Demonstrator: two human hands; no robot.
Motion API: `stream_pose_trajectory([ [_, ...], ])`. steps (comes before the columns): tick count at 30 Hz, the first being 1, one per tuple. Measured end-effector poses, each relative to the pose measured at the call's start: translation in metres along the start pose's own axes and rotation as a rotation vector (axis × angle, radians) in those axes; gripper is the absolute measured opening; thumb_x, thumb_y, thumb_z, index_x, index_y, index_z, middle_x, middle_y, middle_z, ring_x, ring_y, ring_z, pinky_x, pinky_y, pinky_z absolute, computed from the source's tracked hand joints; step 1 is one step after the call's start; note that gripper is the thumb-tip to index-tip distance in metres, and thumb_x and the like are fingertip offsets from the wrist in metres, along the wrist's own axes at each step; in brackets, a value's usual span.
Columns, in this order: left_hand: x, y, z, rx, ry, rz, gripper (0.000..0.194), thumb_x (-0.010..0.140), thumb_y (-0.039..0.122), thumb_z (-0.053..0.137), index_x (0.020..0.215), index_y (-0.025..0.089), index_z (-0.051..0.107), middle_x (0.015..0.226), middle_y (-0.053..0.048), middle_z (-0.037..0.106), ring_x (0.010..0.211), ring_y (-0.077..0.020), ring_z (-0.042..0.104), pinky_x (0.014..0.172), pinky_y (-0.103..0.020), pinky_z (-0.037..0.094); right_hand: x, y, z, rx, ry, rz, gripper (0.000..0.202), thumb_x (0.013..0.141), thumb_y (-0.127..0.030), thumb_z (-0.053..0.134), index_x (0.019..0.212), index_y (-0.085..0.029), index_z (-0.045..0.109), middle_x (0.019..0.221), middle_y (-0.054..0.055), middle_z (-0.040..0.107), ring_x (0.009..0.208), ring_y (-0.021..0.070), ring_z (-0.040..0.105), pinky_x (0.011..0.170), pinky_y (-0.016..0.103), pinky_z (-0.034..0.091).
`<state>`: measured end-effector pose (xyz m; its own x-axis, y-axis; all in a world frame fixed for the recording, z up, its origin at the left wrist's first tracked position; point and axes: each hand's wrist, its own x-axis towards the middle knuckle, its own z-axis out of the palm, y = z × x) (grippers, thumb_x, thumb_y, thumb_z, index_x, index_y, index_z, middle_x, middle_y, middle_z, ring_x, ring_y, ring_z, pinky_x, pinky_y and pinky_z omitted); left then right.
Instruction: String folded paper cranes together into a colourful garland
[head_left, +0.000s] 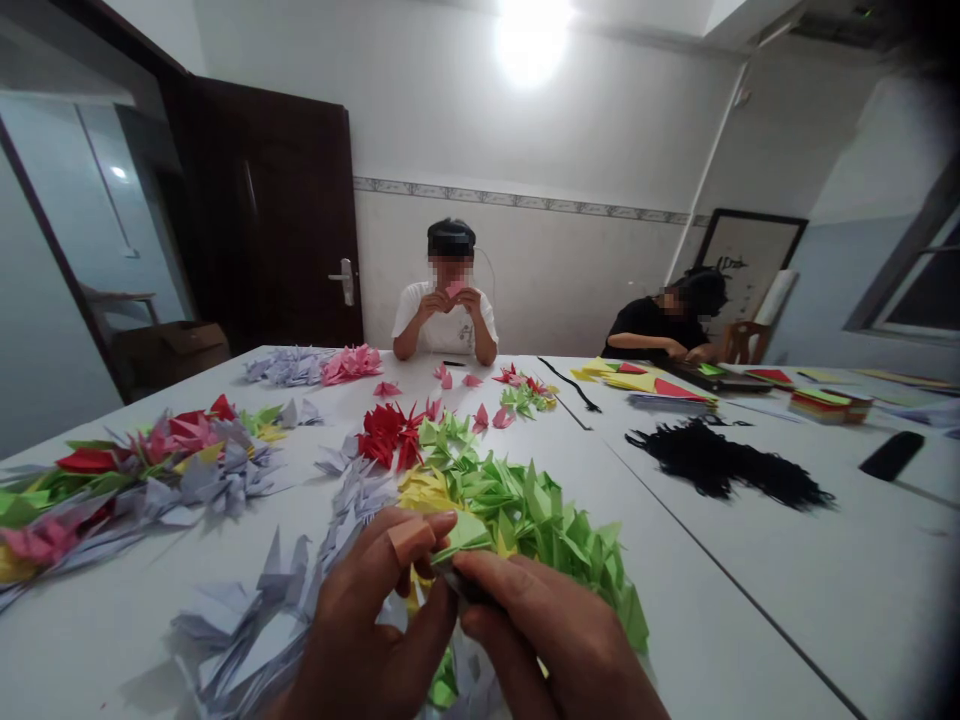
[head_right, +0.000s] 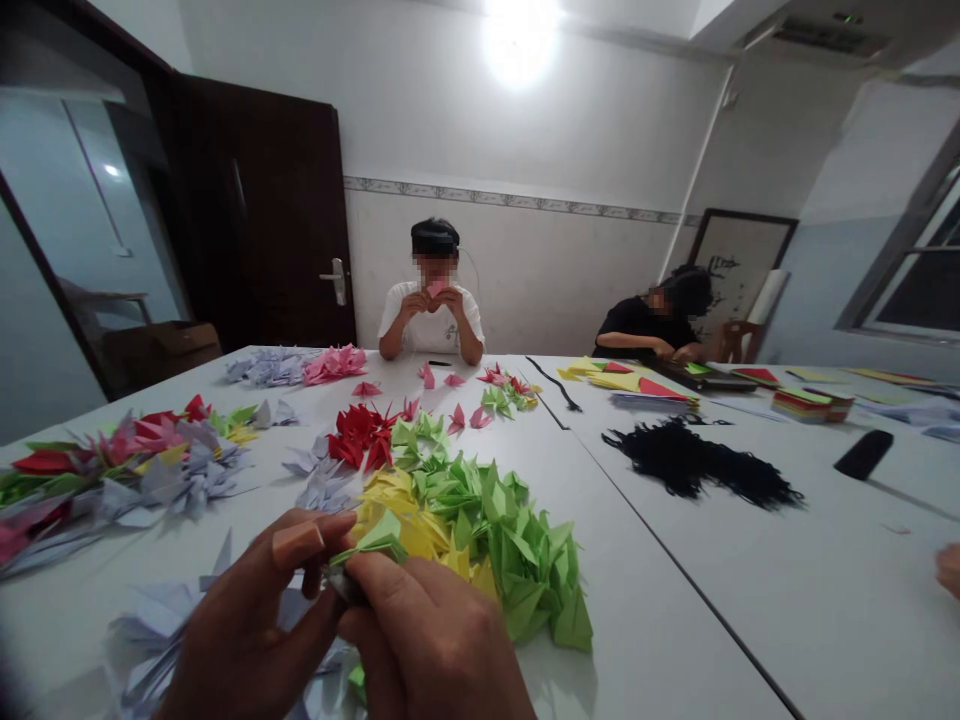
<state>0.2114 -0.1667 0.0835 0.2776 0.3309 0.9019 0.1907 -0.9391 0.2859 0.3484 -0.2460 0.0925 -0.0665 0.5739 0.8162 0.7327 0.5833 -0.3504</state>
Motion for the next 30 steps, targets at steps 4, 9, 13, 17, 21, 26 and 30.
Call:
stream_pose_trajectory([
  [4, -0.0023, -0.0005, 0.0002, -0.017, -0.022, 0.002, 0.029, 0.078, 0.004, 0.053, 0.103, 0.017, 0.057, 0.087, -0.002, 0.062, 0.069, -0.0071, 0.059, 0.057, -0.013, 0.051, 0.0007, -0.0002, -0.0011, -0.007, -0.013, -0.010, 0.026, 0.100, -0.026, 0.041, 0.102, -0.012, 0.063, 0.089, 0.008, 0.072, 0.074, 0.0173, 0.070, 0.065, 0.025, 0.059],
  [9, -0.0025, -0.0016, 0.0006, -0.040, -0.033, 0.002, 0.029, 0.078, 0.002, 0.053, 0.101, 0.018, 0.058, 0.088, -0.001, 0.062, 0.076, -0.0068, 0.060, 0.061, -0.012, 0.051, -0.0032, 0.0011, -0.0017, -0.020, -0.055, 0.016, 0.026, 0.097, -0.023, 0.044, 0.109, -0.011, 0.063, 0.094, 0.010, 0.071, 0.077, 0.0187, 0.069, 0.068, 0.028, 0.059],
  [13, -0.0015, -0.0019, 0.0001, -0.039, -0.022, 0.023, 0.029, 0.077, 0.003, 0.054, 0.101, 0.018, 0.058, 0.090, -0.001, 0.062, 0.082, -0.0078, 0.062, 0.069, -0.014, 0.052, -0.0046, 0.0017, -0.0012, -0.013, -0.077, 0.020, 0.025, 0.096, -0.021, 0.045, 0.111, -0.010, 0.062, 0.094, 0.010, 0.071, 0.079, 0.0188, 0.069, 0.070, 0.028, 0.059],
  [17, -0.0008, -0.0023, 0.0001, -0.047, -0.027, 0.032, 0.030, 0.076, 0.002, 0.054, 0.100, 0.019, 0.057, 0.088, -0.001, 0.062, 0.083, -0.0082, 0.062, 0.073, -0.015, 0.053, -0.0057, 0.0023, -0.0010, -0.018, -0.088, 0.033, 0.025, 0.095, -0.020, 0.047, 0.114, -0.012, 0.061, 0.102, 0.010, 0.070, 0.084, 0.0188, 0.068, 0.072, 0.027, 0.058],
  [21, -0.0016, -0.0038, 0.0006, -0.045, -0.035, 0.028, 0.031, 0.076, 0.002, 0.054, 0.103, 0.019, 0.057, 0.092, -0.002, 0.062, 0.088, -0.0092, 0.062, 0.078, -0.016, 0.053, -0.0030, 0.0008, -0.0006, -0.021, -0.053, 0.004, 0.026, 0.096, -0.022, 0.045, 0.109, -0.009, 0.063, 0.094, 0.011, 0.071, 0.079, 0.0192, 0.069, 0.069, 0.028, 0.059],
  [26, -0.0023, -0.0030, 0.0002, -0.040, -0.036, 0.030, 0.030, 0.077, 0.003, 0.053, 0.102, 0.019, 0.056, 0.091, -0.001, 0.062, 0.086, -0.0087, 0.061, 0.078, -0.015, 0.053, -0.0004, -0.0009, -0.0029, -0.029, -0.059, 0.010, 0.027, 0.097, -0.024, 0.043, 0.107, -0.009, 0.064, 0.093, 0.011, 0.072, 0.077, 0.0191, 0.069, 0.067, 0.027, 0.059],
  [30, -0.0021, -0.0019, -0.0005, -0.019, -0.048, 0.012, 0.028, 0.079, 0.004, 0.053, 0.101, 0.020, 0.056, 0.090, -0.002, 0.062, 0.083, -0.0095, 0.062, 0.073, -0.016, 0.054, -0.0037, -0.0004, -0.0034, -0.031, -0.071, 0.011, 0.024, 0.096, -0.022, 0.047, 0.114, -0.012, 0.060, 0.100, 0.010, 0.071, 0.084, 0.0192, 0.069, 0.071, 0.026, 0.059],
])
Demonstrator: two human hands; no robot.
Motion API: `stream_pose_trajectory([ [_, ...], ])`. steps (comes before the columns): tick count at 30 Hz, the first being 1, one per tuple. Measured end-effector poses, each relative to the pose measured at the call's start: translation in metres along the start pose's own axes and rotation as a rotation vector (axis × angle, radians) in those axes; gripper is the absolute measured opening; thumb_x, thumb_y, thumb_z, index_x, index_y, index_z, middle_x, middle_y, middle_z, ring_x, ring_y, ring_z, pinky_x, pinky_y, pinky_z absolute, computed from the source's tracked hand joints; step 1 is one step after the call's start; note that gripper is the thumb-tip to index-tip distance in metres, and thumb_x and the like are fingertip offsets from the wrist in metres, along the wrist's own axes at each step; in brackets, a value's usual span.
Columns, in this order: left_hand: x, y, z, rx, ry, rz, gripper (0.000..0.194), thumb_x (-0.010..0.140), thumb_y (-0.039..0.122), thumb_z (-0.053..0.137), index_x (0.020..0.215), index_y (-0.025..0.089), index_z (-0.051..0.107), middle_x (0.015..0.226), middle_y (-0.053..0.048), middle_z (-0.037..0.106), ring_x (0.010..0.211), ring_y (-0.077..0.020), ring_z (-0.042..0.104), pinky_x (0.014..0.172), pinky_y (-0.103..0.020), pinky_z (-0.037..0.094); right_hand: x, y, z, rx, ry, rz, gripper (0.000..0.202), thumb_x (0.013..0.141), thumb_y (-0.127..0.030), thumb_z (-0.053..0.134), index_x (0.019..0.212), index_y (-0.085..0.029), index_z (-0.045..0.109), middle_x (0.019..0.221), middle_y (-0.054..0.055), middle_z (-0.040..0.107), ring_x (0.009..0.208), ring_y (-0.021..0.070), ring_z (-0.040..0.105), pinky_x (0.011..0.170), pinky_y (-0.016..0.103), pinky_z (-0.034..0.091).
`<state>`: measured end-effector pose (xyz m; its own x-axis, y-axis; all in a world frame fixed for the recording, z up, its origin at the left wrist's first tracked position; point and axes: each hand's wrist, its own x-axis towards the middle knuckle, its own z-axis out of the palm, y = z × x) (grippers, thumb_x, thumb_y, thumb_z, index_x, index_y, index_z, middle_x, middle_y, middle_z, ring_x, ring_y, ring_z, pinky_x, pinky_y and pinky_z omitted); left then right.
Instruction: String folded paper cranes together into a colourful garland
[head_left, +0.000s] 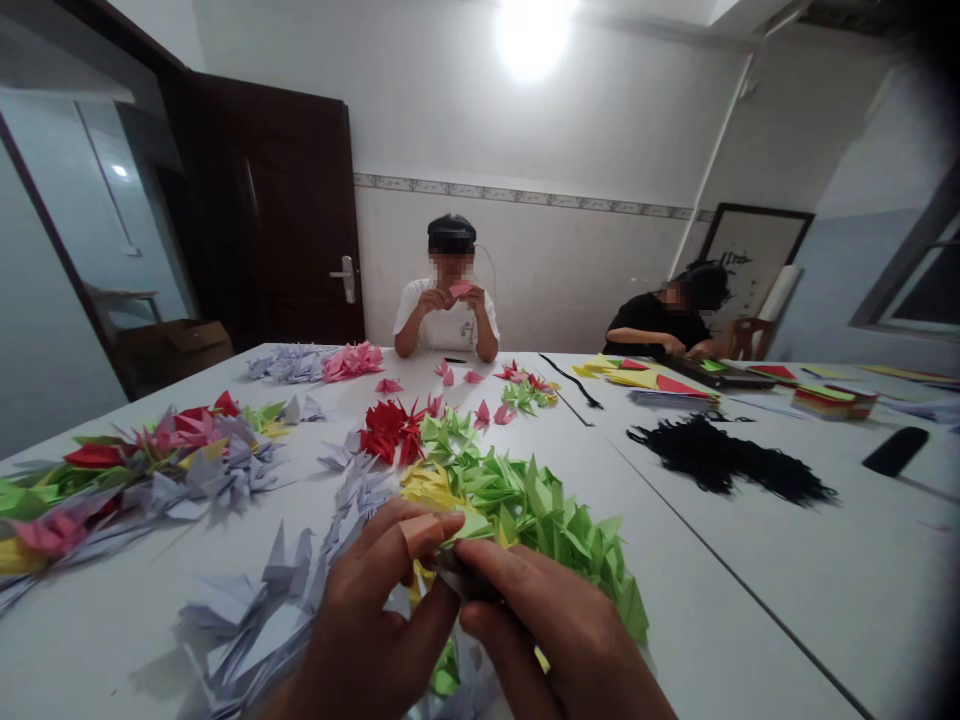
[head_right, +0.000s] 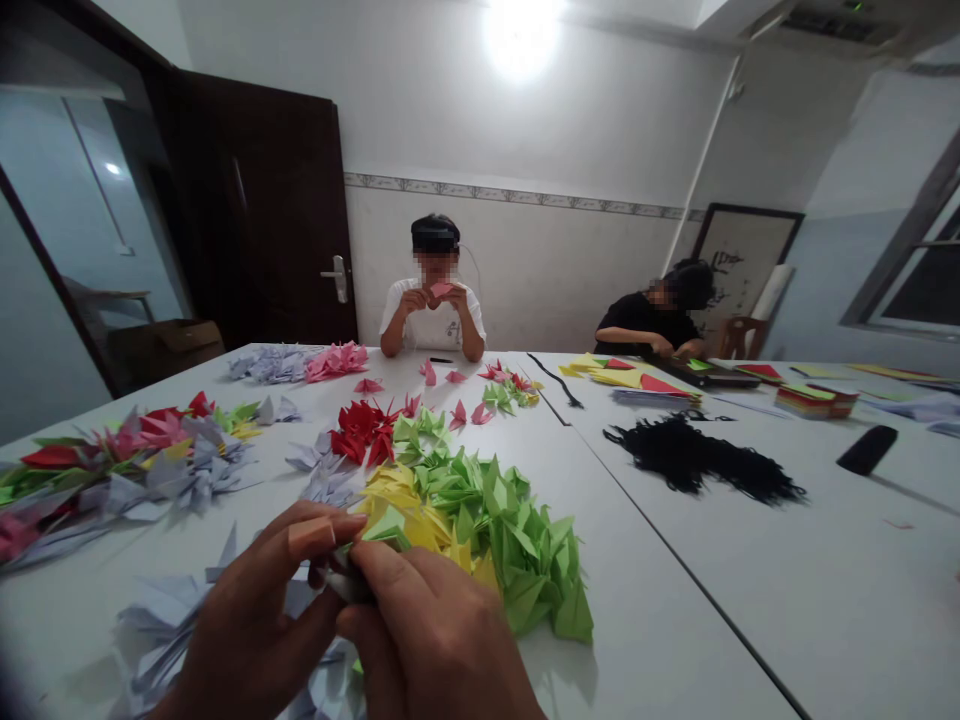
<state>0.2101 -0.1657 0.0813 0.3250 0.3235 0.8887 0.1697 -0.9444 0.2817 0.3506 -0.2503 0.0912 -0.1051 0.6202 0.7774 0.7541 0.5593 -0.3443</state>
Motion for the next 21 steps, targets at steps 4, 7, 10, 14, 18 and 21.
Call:
stream_pose_trajectory([
  [4, -0.002, 0.000, 0.000, 0.016, 0.004, -0.035, 0.028, 0.081, 0.009, 0.054, 0.107, 0.020, 0.055, 0.085, 0.000, 0.062, 0.065, -0.0076, 0.059, 0.057, -0.016, 0.052, -0.004, 0.003, -0.001, 0.038, 0.025, 0.055, 0.028, 0.091, -0.020, 0.053, 0.119, -0.019, 0.057, 0.106, 0.006, 0.070, 0.089, 0.0175, 0.069, 0.075, 0.026, 0.059],
  [7, -0.004, 0.000, 0.001, 0.040, 0.011, -0.063, 0.033, 0.082, 0.012, 0.057, 0.113, 0.020, 0.053, 0.079, 0.001, 0.061, 0.059, -0.0077, 0.056, 0.054, -0.017, 0.051, -0.005, 0.006, -0.005, 0.057, 0.089, 0.170, 0.039, 0.087, -0.026, 0.061, 0.125, -0.023, 0.054, 0.108, 0.005, 0.070, 0.086, 0.0170, 0.070, 0.068, 0.024, 0.060],
  [10, -0.005, 0.000, 0.002, 0.065, 0.009, -0.072, 0.032, 0.082, 0.013, 0.059, 0.113, 0.020, 0.053, 0.081, 0.000, 0.062, 0.060, -0.0085, 0.057, 0.055, -0.019, 0.053, -0.002, 0.009, -0.010, 0.030, 0.119, 0.182, 0.035, 0.084, -0.025, 0.063, 0.118, -0.019, 0.059, 0.100, 0.006, 0.072, 0.076, 0.0162, 0.070, 0.062, 0.022, 0.060],
  [14, -0.005, 0.000, 0.004, 0.016, -0.002, -0.017, 0.030, 0.082, 0.011, 0.057, 0.111, 0.021, 0.054, 0.085, -0.002, 0.065, 0.063, -0.0102, 0.060, 0.057, -0.020, 0.055, 0.002, 0.009, -0.012, -0.013, 0.084, 0.153, 0.011, 0.084, -0.020, 0.058, 0.093, -0.019, 0.064, 0.080, 0.002, 0.071, 0.063, 0.0133, 0.066, 0.056, 0.021, 0.055],
  [18, -0.004, 0.000, 0.004, -0.035, 0.012, 0.008, 0.031, 0.081, 0.006, 0.056, 0.109, 0.019, 0.055, 0.093, -0.006, 0.064, 0.076, -0.0130, 0.063, 0.058, -0.020, 0.055, 0.003, 0.009, -0.017, -0.005, 0.081, 0.174, 0.005, 0.083, -0.021, 0.057, 0.082, -0.019, 0.061, 0.068, -0.002, 0.065, 0.052, 0.0112, 0.060, 0.049, 0.020, 0.050],
  [21, -0.004, 0.001, 0.002, -0.020, 0.050, -0.035, 0.030, 0.080, 0.005, 0.057, 0.108, 0.018, 0.056, 0.103, -0.008, 0.061, 0.090, -0.0155, 0.062, 0.065, -0.023, 0.057, 0.003, 0.013, -0.027, -0.024, 0.235, 0.211, 0.005, 0.084, -0.021, 0.059, 0.088, -0.021, 0.063, 0.073, -0.002, 0.067, 0.055, 0.0106, 0.062, 0.051, 0.017, 0.053],
])
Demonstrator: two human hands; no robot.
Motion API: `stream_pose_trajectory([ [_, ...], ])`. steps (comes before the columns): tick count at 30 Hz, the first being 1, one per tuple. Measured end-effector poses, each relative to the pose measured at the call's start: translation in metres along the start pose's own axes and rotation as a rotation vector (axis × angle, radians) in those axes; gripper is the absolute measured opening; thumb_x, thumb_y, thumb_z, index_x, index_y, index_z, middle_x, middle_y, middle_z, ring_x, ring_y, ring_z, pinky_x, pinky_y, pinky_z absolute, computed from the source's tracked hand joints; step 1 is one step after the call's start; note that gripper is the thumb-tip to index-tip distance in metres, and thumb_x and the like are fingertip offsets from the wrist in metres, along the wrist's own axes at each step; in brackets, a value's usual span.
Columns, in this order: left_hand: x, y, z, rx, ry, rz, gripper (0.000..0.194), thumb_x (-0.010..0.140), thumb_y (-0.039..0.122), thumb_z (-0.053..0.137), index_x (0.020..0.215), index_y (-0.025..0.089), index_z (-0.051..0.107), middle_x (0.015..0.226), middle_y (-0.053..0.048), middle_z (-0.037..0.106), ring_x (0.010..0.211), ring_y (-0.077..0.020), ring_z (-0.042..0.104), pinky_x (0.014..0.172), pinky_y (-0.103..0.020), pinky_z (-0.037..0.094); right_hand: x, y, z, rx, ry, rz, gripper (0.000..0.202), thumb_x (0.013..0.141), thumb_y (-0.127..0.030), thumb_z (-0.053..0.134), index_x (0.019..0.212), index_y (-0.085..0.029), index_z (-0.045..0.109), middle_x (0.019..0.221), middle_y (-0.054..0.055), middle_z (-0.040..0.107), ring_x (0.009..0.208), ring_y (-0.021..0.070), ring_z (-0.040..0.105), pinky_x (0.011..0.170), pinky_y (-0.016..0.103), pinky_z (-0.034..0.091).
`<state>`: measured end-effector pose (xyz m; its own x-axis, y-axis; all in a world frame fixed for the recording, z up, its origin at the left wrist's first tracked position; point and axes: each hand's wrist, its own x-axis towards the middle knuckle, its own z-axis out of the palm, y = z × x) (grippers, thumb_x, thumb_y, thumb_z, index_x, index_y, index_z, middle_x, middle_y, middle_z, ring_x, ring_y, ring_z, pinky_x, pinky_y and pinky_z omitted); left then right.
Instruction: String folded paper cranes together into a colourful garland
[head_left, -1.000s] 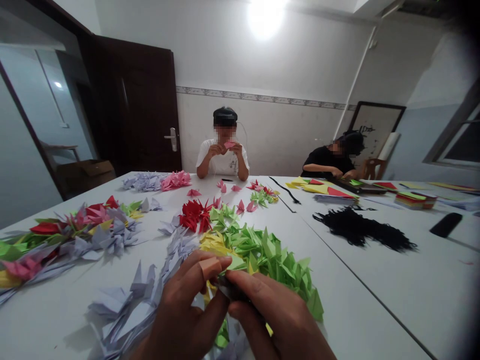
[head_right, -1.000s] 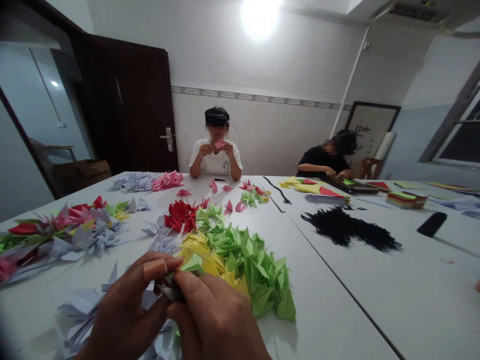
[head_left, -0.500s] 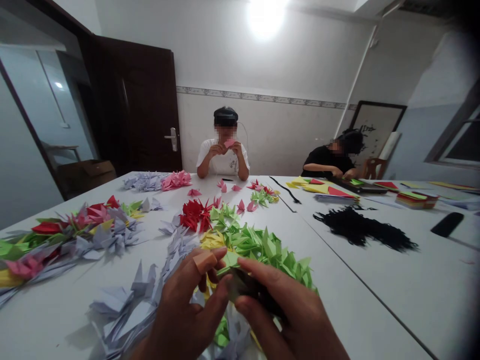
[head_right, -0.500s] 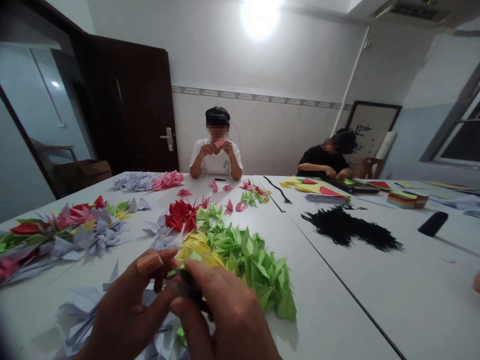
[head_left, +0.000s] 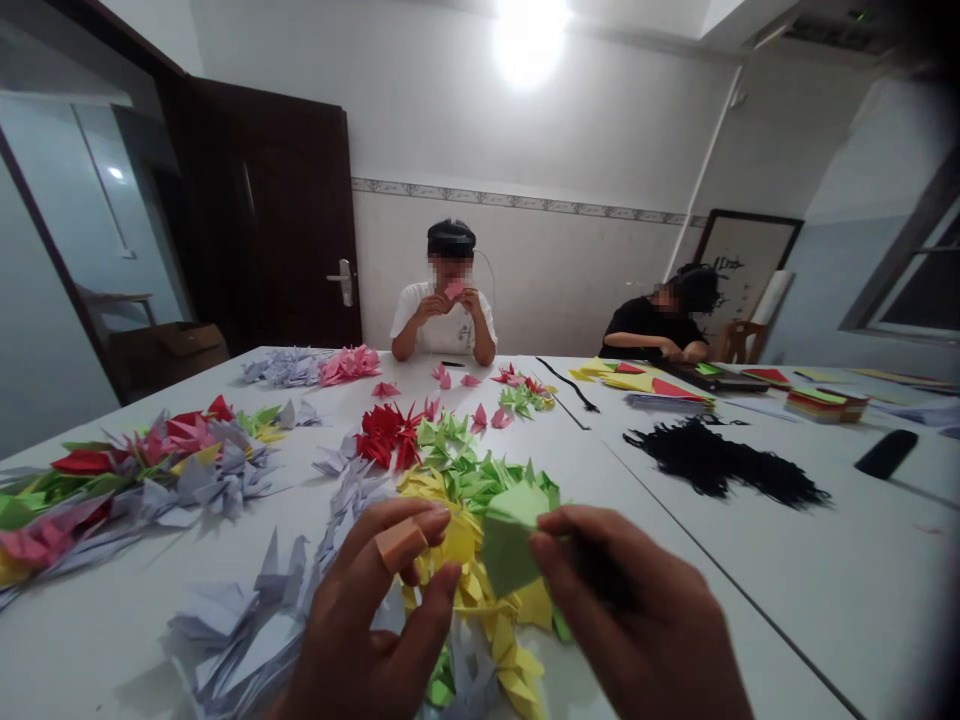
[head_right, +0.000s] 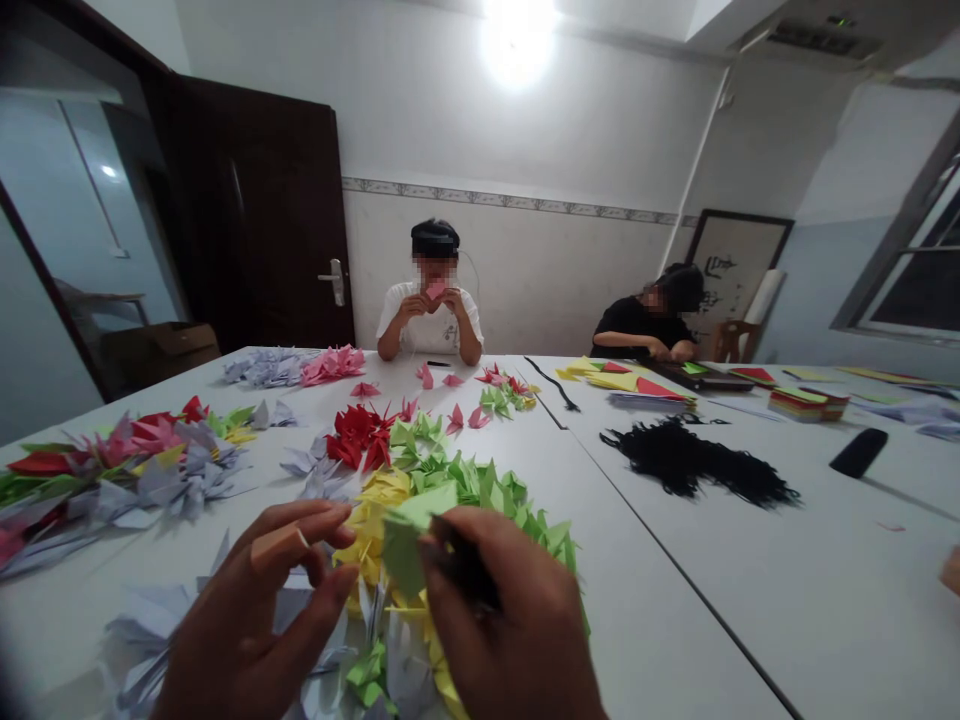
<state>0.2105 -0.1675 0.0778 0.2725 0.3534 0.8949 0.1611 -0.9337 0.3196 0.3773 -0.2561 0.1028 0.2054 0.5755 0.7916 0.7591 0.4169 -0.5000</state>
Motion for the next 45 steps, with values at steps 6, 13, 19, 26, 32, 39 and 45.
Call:
stream_pose_trajectory([
  [6, 0.002, 0.000, -0.003, 0.032, -0.014, 0.037, 0.027, 0.081, 0.003, 0.056, 0.103, 0.019, 0.058, 0.102, -0.005, 0.059, 0.097, -0.0142, 0.060, 0.081, -0.026, 0.056, 0.003, 0.014, -0.015, -0.099, 0.322, 0.093, 0.006, 0.084, -0.026, 0.067, 0.090, -0.024, 0.067, 0.077, -0.003, 0.068, 0.060, 0.0084, 0.062, 0.056, 0.012, 0.051],
  [13, 0.001, -0.001, -0.002, 0.000, -0.012, 0.032, 0.027, 0.080, 0.001, 0.056, 0.101, 0.018, 0.058, 0.103, -0.005, 0.058, 0.098, -0.0130, 0.059, 0.083, -0.025, 0.054, 0.019, 0.055, -0.013, -0.116, 0.308, 0.272, 0.029, 0.081, -0.041, 0.068, 0.098, -0.018, 0.069, 0.073, 0.002, 0.065, 0.063, 0.0151, 0.061, 0.056, 0.024, 0.051],
  [19, 0.001, 0.002, -0.002, 0.007, -0.023, 0.019, 0.027, 0.080, 0.001, 0.057, 0.100, 0.019, 0.059, 0.103, -0.005, 0.058, 0.096, -0.0144, 0.060, 0.080, -0.027, 0.055, 0.022, 0.056, -0.012, -0.085, 0.310, 0.272, 0.027, 0.081, -0.041, 0.068, 0.094, -0.017, 0.070, 0.066, 0.002, 0.062, 0.061, 0.0159, 0.061, 0.054, 0.025, 0.051],
  [26, 0.002, 0.002, -0.001, -0.004, -0.024, 0.033, 0.028, 0.079, 0.000, 0.057, 0.100, 0.019, 0.058, 0.103, -0.004, 0.059, 0.099, -0.0141, 0.059, 0.084, -0.027, 0.053, 0.018, 0.043, -0.014, -0.065, 0.286, 0.221, 0.019, 0.082, -0.036, 0.068, 0.089, -0.018, 0.070, 0.072, 0.003, 0.066, 0.064, 0.0165, 0.063, 0.063, 0.029, 0.056],
  [32, 0.002, 0.003, -0.002, -0.026, -0.029, 0.048, 0.028, 0.080, -0.001, 0.057, 0.101, 0.019, 0.057, 0.103, -0.004, 0.058, 0.101, -0.0138, 0.058, 0.086, -0.027, 0.052, 0.016, 0.035, -0.017, -0.073, 0.266, 0.200, 0.014, 0.084, -0.033, 0.068, 0.089, -0.019, 0.069, 0.082, 0.003, 0.071, 0.067, 0.0144, 0.065, 0.062, 0.025, 0.056],
  [39, 0.001, 0.002, -0.001, -0.013, -0.064, 0.040, 0.027, 0.081, 0.001, 0.056, 0.101, 0.019, 0.057, 0.104, -0.006, 0.058, 0.098, -0.0143, 0.059, 0.082, -0.028, 0.054, 0.012, 0.029, -0.022, -0.072, 0.322, 0.212, 0.014, 0.083, -0.033, 0.069, 0.092, -0.021, 0.070, 0.083, 0.002, 0.071, 0.068, 0.0141, 0.066, 0.063, 0.024, 0.057],
  [45, 0.001, 0.004, 0.002, 0.000, -0.069, 0.046, 0.027, 0.080, 0.002, 0.056, 0.101, 0.019, 0.058, 0.101, -0.005, 0.059, 0.097, -0.0139, 0.060, 0.082, -0.026, 0.054, 0.010, 0.021, -0.027, -0.124, 0.355, 0.192, 0.013, 0.083, -0.033, 0.069, 0.091, -0.024, 0.071, 0.078, 0.000, 0.069, 0.065, 0.0135, 0.065, 0.060, 0.022, 0.057],
])
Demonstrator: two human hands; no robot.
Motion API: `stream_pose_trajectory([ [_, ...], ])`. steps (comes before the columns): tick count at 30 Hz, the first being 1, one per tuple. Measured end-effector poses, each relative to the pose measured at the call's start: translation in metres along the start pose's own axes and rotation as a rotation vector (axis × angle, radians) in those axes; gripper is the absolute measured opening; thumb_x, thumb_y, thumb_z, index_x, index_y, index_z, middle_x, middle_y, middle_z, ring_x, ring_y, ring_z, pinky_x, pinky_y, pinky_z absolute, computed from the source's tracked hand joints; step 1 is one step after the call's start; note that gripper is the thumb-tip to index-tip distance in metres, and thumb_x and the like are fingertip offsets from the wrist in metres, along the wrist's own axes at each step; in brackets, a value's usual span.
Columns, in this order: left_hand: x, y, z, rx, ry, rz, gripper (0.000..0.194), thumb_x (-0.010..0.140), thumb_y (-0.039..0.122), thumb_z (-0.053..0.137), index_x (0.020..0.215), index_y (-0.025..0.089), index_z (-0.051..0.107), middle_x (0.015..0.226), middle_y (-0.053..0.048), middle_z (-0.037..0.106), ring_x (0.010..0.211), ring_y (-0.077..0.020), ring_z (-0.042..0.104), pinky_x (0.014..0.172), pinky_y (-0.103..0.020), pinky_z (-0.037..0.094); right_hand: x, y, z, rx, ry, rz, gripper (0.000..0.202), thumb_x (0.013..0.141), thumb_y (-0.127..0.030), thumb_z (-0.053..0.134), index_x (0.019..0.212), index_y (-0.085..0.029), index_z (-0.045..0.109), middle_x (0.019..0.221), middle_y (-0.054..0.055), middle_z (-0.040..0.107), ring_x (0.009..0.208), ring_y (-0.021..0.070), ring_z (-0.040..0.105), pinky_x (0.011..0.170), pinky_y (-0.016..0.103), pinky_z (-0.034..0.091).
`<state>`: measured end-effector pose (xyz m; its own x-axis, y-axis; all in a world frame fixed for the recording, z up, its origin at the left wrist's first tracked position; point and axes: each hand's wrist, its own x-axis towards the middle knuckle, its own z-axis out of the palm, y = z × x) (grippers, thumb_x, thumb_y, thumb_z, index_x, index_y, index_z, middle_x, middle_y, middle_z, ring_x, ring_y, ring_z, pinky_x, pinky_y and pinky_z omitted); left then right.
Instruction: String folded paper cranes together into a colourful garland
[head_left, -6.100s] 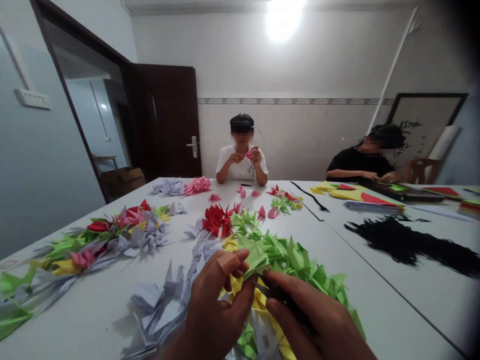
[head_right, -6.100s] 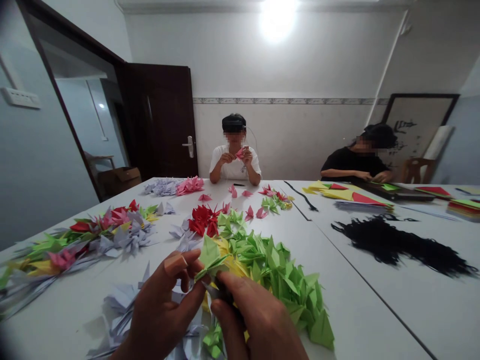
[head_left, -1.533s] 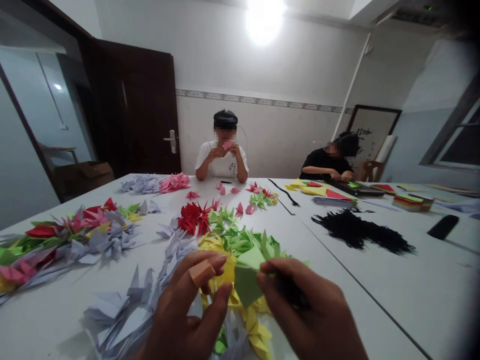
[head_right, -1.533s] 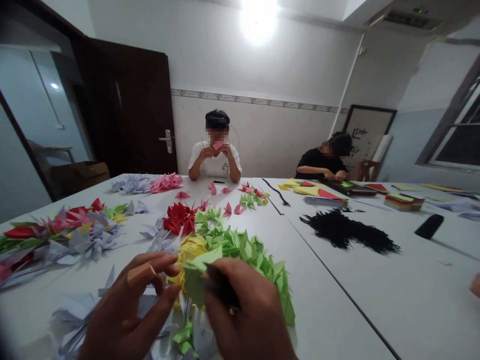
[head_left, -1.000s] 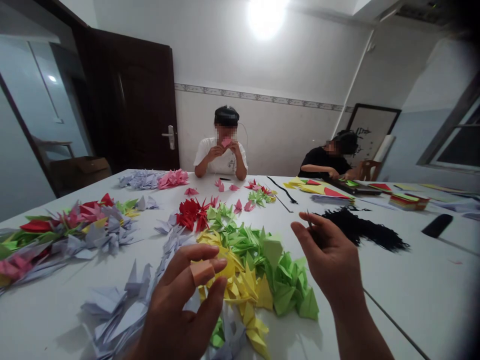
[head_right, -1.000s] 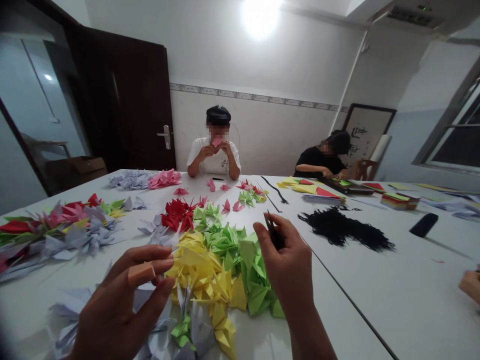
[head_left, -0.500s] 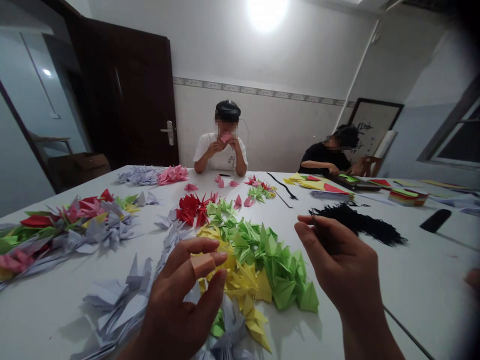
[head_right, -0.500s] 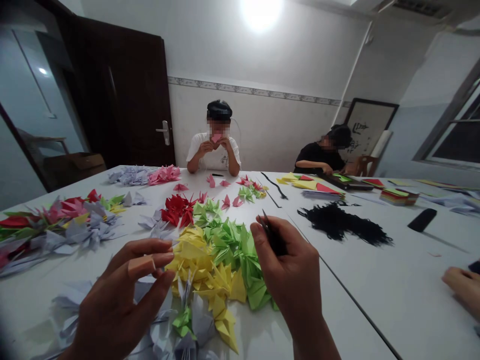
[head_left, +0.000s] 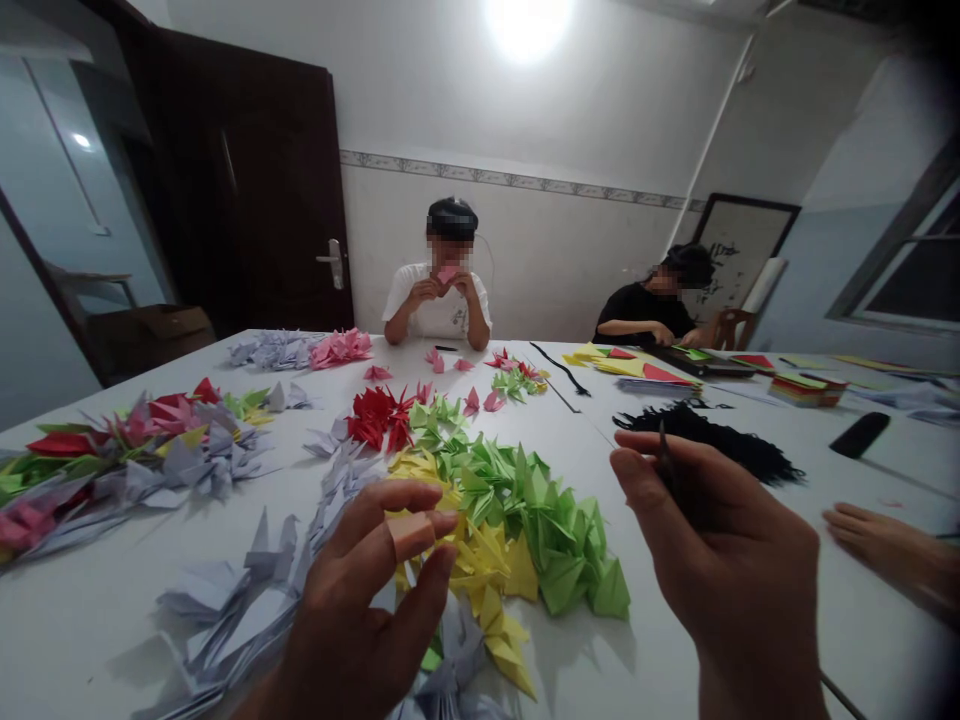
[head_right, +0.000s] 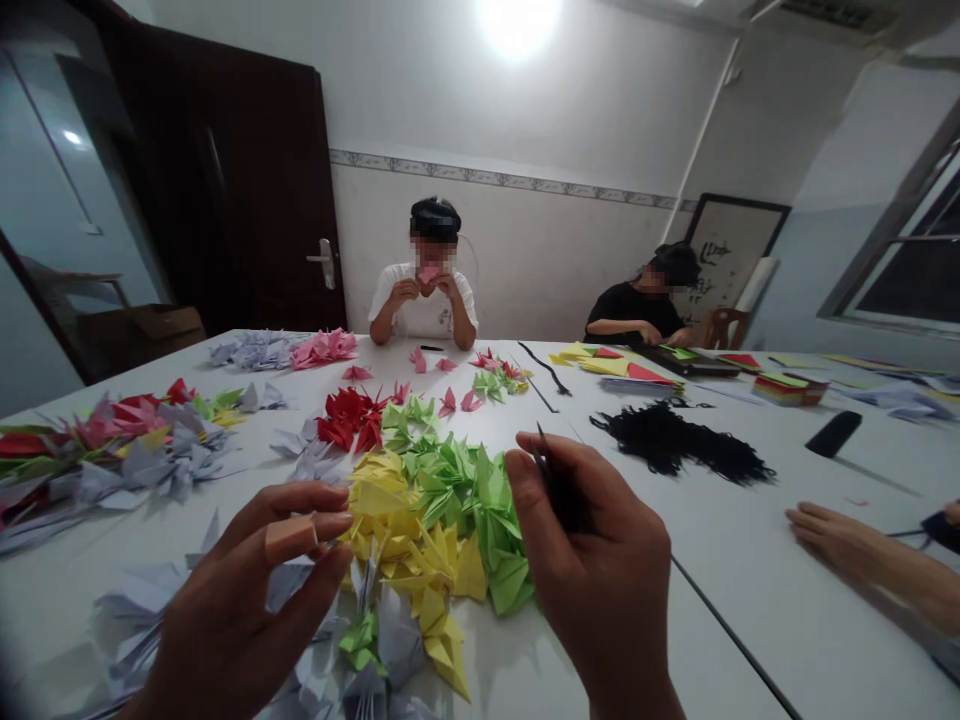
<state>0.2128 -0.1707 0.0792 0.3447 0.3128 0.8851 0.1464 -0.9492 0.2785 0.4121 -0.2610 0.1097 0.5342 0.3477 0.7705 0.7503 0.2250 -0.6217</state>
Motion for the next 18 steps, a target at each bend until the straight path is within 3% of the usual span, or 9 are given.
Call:
stream_pose_trajectory([
  [6, 0.002, 0.005, -0.001, -0.017, -0.015, 0.045, 0.028, 0.078, -0.001, 0.055, 0.099, 0.018, 0.057, 0.101, -0.005, 0.061, 0.095, -0.0116, 0.062, 0.081, -0.021, 0.055, -0.006, 0.000, -0.004, 0.003, -0.002, -0.012, 0.015, 0.083, -0.034, 0.070, 0.097, -0.029, 0.070, 0.086, -0.003, 0.071, 0.068, 0.0100, 0.065, 0.063, 0.016, 0.055],
  [11, -0.001, 0.018, 0.000, -0.063, -0.060, 0.067, 0.029, 0.077, -0.001, 0.055, 0.099, 0.017, 0.059, 0.099, -0.006, 0.062, 0.093, -0.0121, 0.064, 0.079, -0.021, 0.056, -0.016, -0.016, -0.014, -0.027, 0.019, -0.051, 0.014, 0.085, -0.035, 0.068, 0.097, -0.030, 0.069, 0.092, -0.003, 0.072, 0.068, 0.0095, 0.065, 0.061, 0.014, 0.053],
  [15, -0.009, 0.040, 0.001, -0.183, -0.154, 0.091, 0.029, 0.078, -0.001, 0.055, 0.098, 0.018, 0.059, 0.094, -0.006, 0.065, 0.086, -0.0136, 0.065, 0.074, -0.023, 0.057, -0.031, -0.027, -0.035, -0.043, -0.174, -0.209, 0.013, 0.085, -0.026, 0.064, 0.098, -0.028, 0.067, 0.080, -0.005, 0.071, 0.059, 0.0087, 0.065, 0.056, 0.011, 0.054],
  [18, -0.024, 0.053, 0.000, -0.367, -0.331, 0.161, 0.020, 0.087, 0.010, 0.052, 0.102, 0.021, 0.059, 0.087, -0.006, 0.066, 0.074, -0.0131, 0.065, 0.065, -0.022, 0.055, -0.057, -0.022, -0.058, -0.061, -0.363, -0.243, 0.013, 0.084, -0.023, 0.065, 0.096, -0.026, 0.066, 0.076, -0.004, 0.072, 0.054, 0.0092, 0.066, 0.049, 0.009, 0.052],
])
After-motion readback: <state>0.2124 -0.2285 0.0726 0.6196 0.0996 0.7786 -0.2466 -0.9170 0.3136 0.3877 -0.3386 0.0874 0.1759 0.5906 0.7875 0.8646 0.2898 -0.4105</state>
